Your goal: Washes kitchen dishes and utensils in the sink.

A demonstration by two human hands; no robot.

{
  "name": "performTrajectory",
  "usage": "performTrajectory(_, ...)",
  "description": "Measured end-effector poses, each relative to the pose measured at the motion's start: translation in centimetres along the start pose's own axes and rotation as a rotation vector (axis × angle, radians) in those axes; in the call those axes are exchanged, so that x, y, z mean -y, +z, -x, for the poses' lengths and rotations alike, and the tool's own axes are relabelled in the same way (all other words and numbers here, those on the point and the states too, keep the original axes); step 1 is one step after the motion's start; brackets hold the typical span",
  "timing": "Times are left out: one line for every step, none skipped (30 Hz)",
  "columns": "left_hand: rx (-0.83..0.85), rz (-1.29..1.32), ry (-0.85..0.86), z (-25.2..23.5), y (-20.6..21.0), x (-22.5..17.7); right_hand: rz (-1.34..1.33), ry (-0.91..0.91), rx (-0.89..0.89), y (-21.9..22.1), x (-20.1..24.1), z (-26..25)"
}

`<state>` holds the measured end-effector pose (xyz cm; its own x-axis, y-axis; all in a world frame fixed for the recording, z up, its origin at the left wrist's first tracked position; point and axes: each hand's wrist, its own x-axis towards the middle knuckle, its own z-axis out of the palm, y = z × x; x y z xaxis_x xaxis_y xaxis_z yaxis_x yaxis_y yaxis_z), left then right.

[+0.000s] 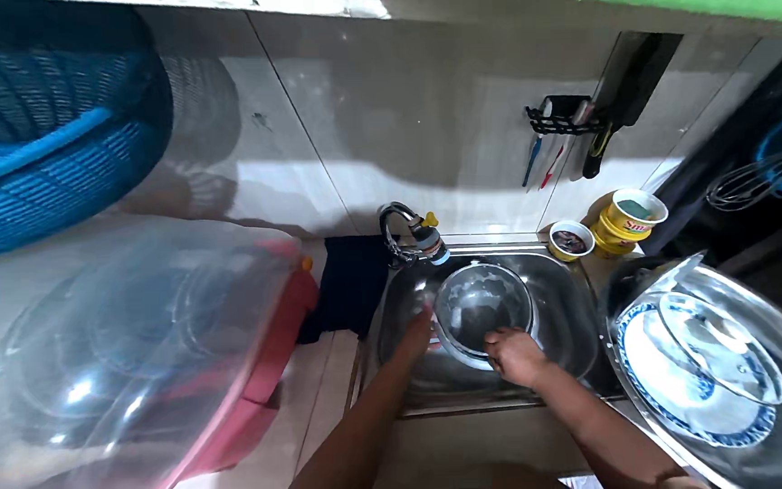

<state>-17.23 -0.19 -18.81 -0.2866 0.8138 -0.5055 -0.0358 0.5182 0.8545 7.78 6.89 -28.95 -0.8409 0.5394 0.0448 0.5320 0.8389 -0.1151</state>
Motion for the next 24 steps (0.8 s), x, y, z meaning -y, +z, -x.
performTrajectory(0.038, -0.077, 0.026, -0.8, 0.5, 0.8, -0.017, 0.025, 0.012, 0.2, -0.7, 0.7)
performTrajectory(0.063, -0.154, 0.029, -1.7, 1.1, 1.6, -0.045, 0.058, 0.040, -0.1, -1.4, 1.4)
performTrajectory(0.071, -0.226, 0.032, -2.3, 2.0, 2.1, -0.089, 0.095, 0.078, -0.8, -1.9, 2.2)
performTrajectory(0.082, -0.265, 0.036, -2.5, 2.8, 2.4, -0.149, 0.142, 0.110, -1.5, -2.2, 2.9)
performTrajectory(0.099, -0.279, 0.048, -2.7, 3.6, 2.9, -0.214, 0.196, 0.126, -2.3, -2.2, 3.5)
performTrajectory(0.120, -0.266, 0.054, -2.7, 4.4, 3.3, -0.249, 0.247, 0.137, -3.1, -2.0, 3.9)
performTrajectory(0.143, -0.234, 0.051, -2.6, 5.3, 3.6, -0.248, 0.294, 0.146, -3.7, -1.8, 4.2)
performTrajectory(0.168, -0.193, 0.043, -2.4, 6.1, 3.8, -0.228, 0.338, 0.161, -4.0, -1.5, 4.5)
performTrajectory(0.199, -0.158, 0.030, -2.2, 6.9, 3.9, -0.203, 0.382, 0.179, -3.9, -1.3, 4.7)
performTrajectory(0.240, -0.146, 0.015, -2.0, 7.4, 3.9, -0.184, 0.423, 0.209, -3.8, -1.2, 4.9)
performTrajectory(0.274, -0.184, 0.006, -1.8, 7.6, 3.7, -0.179, 0.455, 0.238, -3.7, -1.1, 5.1)
performTrajectory(0.294, -0.294, 0.016, -1.7, 7.7, 3.0, -0.186, 0.483, 0.254, -3.6, -1.1, 5.3)
performTrajectory(0.294, -0.479, 0.056, -1.5, 7.6, 2.0, -0.200, 0.505, 0.250, -3.6, -0.9, 5.6)
performTrajectory(0.270, -0.700, 0.120, -1.1, 7.6, 0.3, -0.211, 0.527, 0.219, -3.8, -0.5, 5.8)
performTrajectory(0.221, -0.905, 0.202, -0.4, 8.0, -1.6, -0.200, 0.545, 0.164, -4.0, 0.2, 6.1)
performTrajectory(0.177, -1.029, 0.293, 0.4, 8.7, -3.5, -0.159, 0.554, 0.087, -3.8, 0.9, 6.4)
performTrajectory(0.147, -1.059, 0.415, 1.2, 9.8, -5.4, -0.100, 0.558, -0.005, -3.3, 1.3, 6.8)
performTrajectory(0.145, -1.023, 0.557, 2.1, 11.3, -7.0, -0.043, 0.556, -0.110, -2.7, 1.3, 7.3)
performTrajectory(0.189, -0.963, 0.692, 2.9, 13.3, -8.5, -0.012, 0.556, -0.203, -2.0, 1.0, 7.9)
performTrajectory(0.270, -0.901, 0.801, 3.6, 15.6, -9.9, -0.016, 0.556, -0.276, -1.4, 0.4, 8.6)
performTrajectory(0.362, -0.852, 0.877, 4.1, 18.1, -11.0, -0.073, 0.554, -0.338, -1.0, -0.1, 9.4)
performTrajectory(0.435, -0.821, 0.919, 4.3, 20.7, -11.9, -0.171, 0.543, -0.403, -0.8, -0.6, 10.0)
performTrajectory(0.480, -0.808, 0.924, 4.3, 23.6, -12.5, -0.281, 0.538, -0.454, -0.6, -0.8, 10.3)
performTrajectory(0.495, -0.799, 0.907, 3.9, 26.5, -12.8, -0.377, 0.540, -0.475, -0.9, -0.9, 10.5)
